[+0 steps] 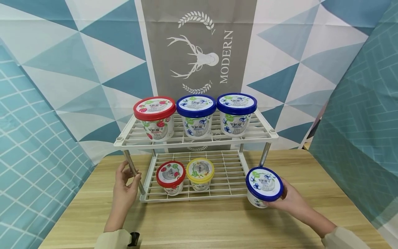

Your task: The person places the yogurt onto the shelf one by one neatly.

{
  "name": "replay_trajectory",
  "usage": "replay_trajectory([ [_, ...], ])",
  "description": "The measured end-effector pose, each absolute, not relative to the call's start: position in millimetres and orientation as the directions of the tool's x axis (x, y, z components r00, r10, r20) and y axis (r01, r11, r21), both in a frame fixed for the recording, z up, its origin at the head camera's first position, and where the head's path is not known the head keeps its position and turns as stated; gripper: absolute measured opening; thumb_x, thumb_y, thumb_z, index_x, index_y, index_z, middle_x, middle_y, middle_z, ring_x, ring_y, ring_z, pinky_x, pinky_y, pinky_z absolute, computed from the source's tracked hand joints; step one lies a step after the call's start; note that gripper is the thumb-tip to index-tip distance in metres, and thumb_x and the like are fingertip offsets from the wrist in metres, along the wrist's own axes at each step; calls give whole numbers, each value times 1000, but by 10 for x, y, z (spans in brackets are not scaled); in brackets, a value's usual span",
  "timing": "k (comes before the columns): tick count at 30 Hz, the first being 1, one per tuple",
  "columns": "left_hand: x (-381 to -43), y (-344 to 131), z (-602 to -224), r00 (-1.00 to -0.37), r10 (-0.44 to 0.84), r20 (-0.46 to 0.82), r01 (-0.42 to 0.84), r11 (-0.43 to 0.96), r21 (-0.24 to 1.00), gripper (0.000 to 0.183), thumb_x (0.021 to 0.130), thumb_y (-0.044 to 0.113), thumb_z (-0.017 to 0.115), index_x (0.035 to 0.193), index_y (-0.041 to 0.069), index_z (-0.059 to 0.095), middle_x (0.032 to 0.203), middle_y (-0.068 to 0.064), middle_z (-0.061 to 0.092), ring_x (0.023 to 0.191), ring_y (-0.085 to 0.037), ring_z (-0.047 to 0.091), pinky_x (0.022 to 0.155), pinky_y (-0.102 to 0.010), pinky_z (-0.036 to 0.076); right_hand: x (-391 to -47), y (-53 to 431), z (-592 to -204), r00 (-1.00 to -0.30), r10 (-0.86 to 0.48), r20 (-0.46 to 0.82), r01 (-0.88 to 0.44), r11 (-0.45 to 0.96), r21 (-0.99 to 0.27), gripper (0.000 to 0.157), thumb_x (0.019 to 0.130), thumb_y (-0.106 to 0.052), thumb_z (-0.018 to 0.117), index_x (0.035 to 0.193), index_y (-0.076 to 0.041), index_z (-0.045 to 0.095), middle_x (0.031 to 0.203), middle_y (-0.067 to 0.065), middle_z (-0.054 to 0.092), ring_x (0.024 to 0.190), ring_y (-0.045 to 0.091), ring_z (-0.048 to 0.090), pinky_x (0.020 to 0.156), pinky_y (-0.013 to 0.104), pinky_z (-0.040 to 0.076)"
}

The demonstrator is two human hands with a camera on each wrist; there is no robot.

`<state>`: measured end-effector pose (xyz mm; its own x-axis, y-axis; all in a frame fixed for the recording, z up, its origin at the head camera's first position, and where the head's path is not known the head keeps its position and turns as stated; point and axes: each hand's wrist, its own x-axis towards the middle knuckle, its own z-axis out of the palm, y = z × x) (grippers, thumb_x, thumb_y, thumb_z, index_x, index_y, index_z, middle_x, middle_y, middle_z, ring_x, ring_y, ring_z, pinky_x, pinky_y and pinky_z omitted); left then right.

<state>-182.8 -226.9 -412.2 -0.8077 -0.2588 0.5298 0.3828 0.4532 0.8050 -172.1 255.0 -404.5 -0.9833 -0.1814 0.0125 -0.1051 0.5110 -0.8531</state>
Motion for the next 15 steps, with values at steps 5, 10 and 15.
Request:
replay_trajectory([
  [5, -1833, -2263, -4127, -806, -264, 529, 382, 449, 808, 58, 90, -8, 53, 140, 7, 29, 97, 9, 51, 89, 7, 52, 72, -2, 47, -1748, 2482, -4041, -979, -201, 25, -118, 466, -877, 89, 72, -17, 80, 141, 3, 28, 136, 24, 44, 125, 42, 43, 94, 32, 45],
  [10, -1834, -2268, -4128, -808, -261, 529, 383, 450, 807, 58, 89, -8, 54, 139, 6, 30, 96, 15, 50, 89, 7, 52, 72, -3, 47, -1765, 2413, -4058, -973, -227, 42, -134, 410, -902, 90, 71, -13, 81, 142, 2, 28, 136, 23, 44, 126, 42, 42, 89, 13, 40],
  [15, -1833, -2269, -4122, -807, -263, 528, 379, 454, 806, 58, 89, -8, 54, 139, 6, 30, 96, 18, 49, 89, 7, 52, 72, -3, 47, -1778, 2352, -4074, -966, -251, 66, -161, 381, -910, 89, 70, -12, 81, 141, 2, 28, 134, 23, 45, 124, 42, 43, 88, 9, 38],
])
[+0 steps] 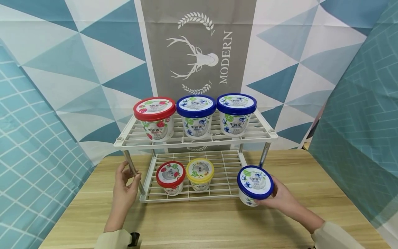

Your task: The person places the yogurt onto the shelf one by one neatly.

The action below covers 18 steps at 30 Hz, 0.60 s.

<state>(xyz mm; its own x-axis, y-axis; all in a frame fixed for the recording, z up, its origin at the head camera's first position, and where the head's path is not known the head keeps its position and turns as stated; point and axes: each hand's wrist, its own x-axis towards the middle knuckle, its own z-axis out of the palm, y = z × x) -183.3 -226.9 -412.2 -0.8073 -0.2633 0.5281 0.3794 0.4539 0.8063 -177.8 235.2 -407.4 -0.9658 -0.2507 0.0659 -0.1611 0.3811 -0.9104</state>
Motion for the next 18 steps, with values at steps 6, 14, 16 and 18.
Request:
replay_trajectory([
  [6, -1834, -2271, -4121, -809, -264, 526, 377, 454, 807, 57, 89, -8, 54, 139, 6, 30, 96, 16, 50, 89, 8, 52, 71, -3, 47, -1797, 2289, -4054, -968, -240, 69, -164, 401, -901, 89, 70, -13, 81, 141, 2, 29, 133, 22, 46, 123, 40, 45, 91, 17, 43],
  [14, -1838, -2279, -4129, -806, -270, 527, 373, 460, 806, 59, 88, -8, 55, 140, 5, 30, 97, 9, 51, 88, 9, 51, 71, -2, 47, -1813, 2225, -4047, -966, -249, 67, -163, 388, -907, 89, 71, -13, 80, 141, 3, 28, 136, 23, 44, 125, 42, 43, 101, 42, 43],
  [16, -1838, -2281, -4129, -806, -272, 526, 370, 463, 806, 59, 88, -8, 56, 140, 5, 30, 97, 13, 51, 88, 9, 51, 71, -2, 47, -1814, 2213, -4048, -965, -254, 71, -167, 377, -911, 88, 71, -13, 80, 141, 2, 28, 135, 23, 44, 126, 41, 43, 99, 30, 44],
  [18, -1838, -2281, -4127, -807, -273, 524, 365, 467, 805, 60, 88, -7, 56, 140, 6, 30, 96, 16, 50, 88, 9, 51, 71, -2, 47, -1814, 2204, -4047, -963, -259, 78, -174, 370, -913, 88, 71, -12, 80, 141, 3, 29, 135, 22, 45, 126, 40, 43, 95, 20, 43],
])
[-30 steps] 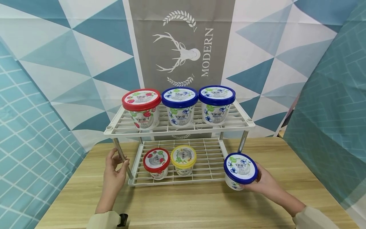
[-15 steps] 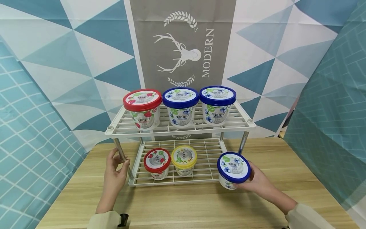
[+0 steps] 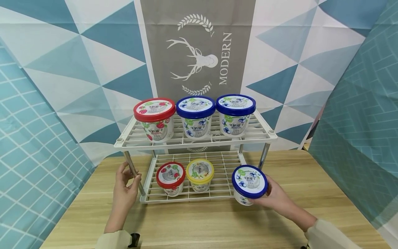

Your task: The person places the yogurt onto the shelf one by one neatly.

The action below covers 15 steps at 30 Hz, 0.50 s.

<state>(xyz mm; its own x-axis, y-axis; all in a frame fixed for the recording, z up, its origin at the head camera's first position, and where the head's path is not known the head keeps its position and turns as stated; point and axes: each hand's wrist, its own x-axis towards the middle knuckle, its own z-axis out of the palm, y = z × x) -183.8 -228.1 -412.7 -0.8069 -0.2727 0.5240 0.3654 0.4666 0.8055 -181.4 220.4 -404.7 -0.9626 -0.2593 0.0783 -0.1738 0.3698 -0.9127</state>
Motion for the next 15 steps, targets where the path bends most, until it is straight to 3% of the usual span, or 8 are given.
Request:
replay_trajectory([
  [2, -1836, -2282, -4126, -808, -271, 523, 363, 470, 805, 60, 89, -7, 56, 140, 6, 30, 96, 19, 49, 88, 8, 51, 70, -2, 47, -1814, 2191, -4044, -962, -260, 81, -175, 362, -916, 88, 71, -12, 81, 141, 2, 29, 134, 22, 45, 125, 40, 43, 90, 11, 39],
  [15, -1835, -2287, -4139, -805, -268, 529, 368, 474, 800, 60, 88, -7, 57, 140, 6, 29, 96, 20, 48, 88, 9, 51, 71, -2, 47, -1835, 2105, -4076, -961, -260, 93, -182, 343, -922, 88, 69, -11, 82, 140, 1, 31, 133, 22, 47, 124, 39, 46, 94, 16, 42],
])
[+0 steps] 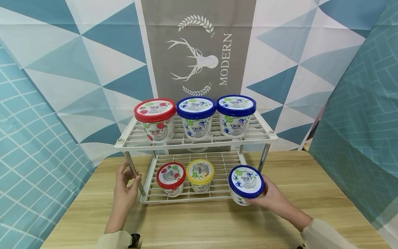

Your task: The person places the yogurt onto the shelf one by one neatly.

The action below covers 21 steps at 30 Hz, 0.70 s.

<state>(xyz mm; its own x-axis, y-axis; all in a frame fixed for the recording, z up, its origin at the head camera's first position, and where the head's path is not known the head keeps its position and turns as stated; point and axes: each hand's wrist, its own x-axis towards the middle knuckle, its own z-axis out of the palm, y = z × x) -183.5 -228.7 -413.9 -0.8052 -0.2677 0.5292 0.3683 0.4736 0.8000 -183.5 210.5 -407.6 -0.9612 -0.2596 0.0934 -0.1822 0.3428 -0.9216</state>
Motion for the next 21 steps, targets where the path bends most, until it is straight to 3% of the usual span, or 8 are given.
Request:
replay_trajectory([
  [6, -1831, -2279, -4138, -802, -260, 537, 376, 478, 794, 60, 88, -8, 56, 140, 6, 29, 96, 20, 48, 89, 9, 51, 71, -2, 47, -1847, 2074, -4089, -969, -235, 77, -161, 363, -918, 87, 70, -14, 82, 140, -2, 32, 133, 19, 48, 125, 37, 45, 103, 44, 41],
  [21, -1830, -2277, -4144, -801, -264, 537, 375, 477, 795, 59, 88, -8, 55, 139, 6, 29, 97, 20, 48, 90, 9, 51, 72, -2, 47, -1892, 1975, -4086, -980, -191, 50, -120, 376, -919, 90, 69, -17, 82, 141, -1, 30, 136, 20, 46, 127, 39, 43, 106, 51, 37],
])
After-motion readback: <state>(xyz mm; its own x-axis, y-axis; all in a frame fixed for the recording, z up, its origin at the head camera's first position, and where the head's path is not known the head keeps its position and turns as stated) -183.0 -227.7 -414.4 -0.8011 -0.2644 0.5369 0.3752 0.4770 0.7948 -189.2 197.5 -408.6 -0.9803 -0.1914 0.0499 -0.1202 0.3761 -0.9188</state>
